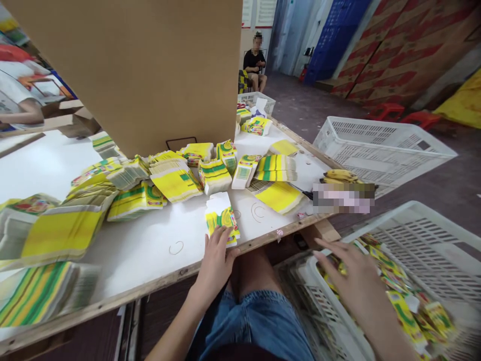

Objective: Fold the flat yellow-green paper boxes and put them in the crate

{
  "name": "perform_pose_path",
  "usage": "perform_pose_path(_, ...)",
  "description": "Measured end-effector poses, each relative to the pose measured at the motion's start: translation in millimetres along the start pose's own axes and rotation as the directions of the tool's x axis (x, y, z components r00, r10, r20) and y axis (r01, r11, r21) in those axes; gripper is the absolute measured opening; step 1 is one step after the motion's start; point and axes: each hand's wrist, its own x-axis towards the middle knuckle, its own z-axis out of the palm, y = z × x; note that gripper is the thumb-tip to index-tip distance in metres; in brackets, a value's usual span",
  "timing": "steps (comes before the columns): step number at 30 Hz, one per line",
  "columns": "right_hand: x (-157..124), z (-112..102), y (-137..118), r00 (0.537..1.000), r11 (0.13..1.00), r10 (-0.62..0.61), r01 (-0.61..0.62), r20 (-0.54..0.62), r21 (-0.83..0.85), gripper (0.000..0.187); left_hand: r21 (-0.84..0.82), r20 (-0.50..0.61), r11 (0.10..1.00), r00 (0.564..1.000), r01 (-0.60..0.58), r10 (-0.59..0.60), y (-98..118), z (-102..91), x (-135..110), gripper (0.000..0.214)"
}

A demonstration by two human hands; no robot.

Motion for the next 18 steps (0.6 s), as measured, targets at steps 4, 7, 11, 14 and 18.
perform_pose_path(4, 9.1, 65.3, -62.3, 0.980, 0.942, -0.035, -0.033, 0.195, 0.334, 0.031, -0.031, 0.127, 0.998, 0.990, -0.054, 0.058, -1.3, -0.3, -2.6, 0.060)
perform_pose_path(7, 22.7, 106.8, -108.5, 0.971, 0.882, -0.043, -0.073, 0.233, 0.465, 0.032, -0.116, 0.125, 0.992, 0.990, -0.046, 0.061, -3.2, -2.1, -3.5, 0.066)
perform_pose_path(11, 33.0, 129.0, -126.7, 0.972, 0.839, 0.009, -0.135, 0.234, 0.528, 0.033, -0.285, 0.084, 0.958, 0.995, -0.029, 0.055, -11.8, -6.0, -3.3, 0.060)
perform_pose_path(14, 31.6, 126.5, -117.1, 0.972, 0.783, 0.078, -0.198, 0.222, 0.589, 0.024, -0.424, -0.060, 0.905, 0.998, -0.039, 0.015, -12.3, -9.2, -3.0, 0.045)
perform_pose_path(18, 24.5, 111.2, -100.9, 0.951, 0.663, 0.153, -0.302, 0.270, 0.685, 0.027, -0.743, -0.259, 0.664, 0.950, -0.082, -0.172, -4.8, -12.1, 2.4, 0.043)
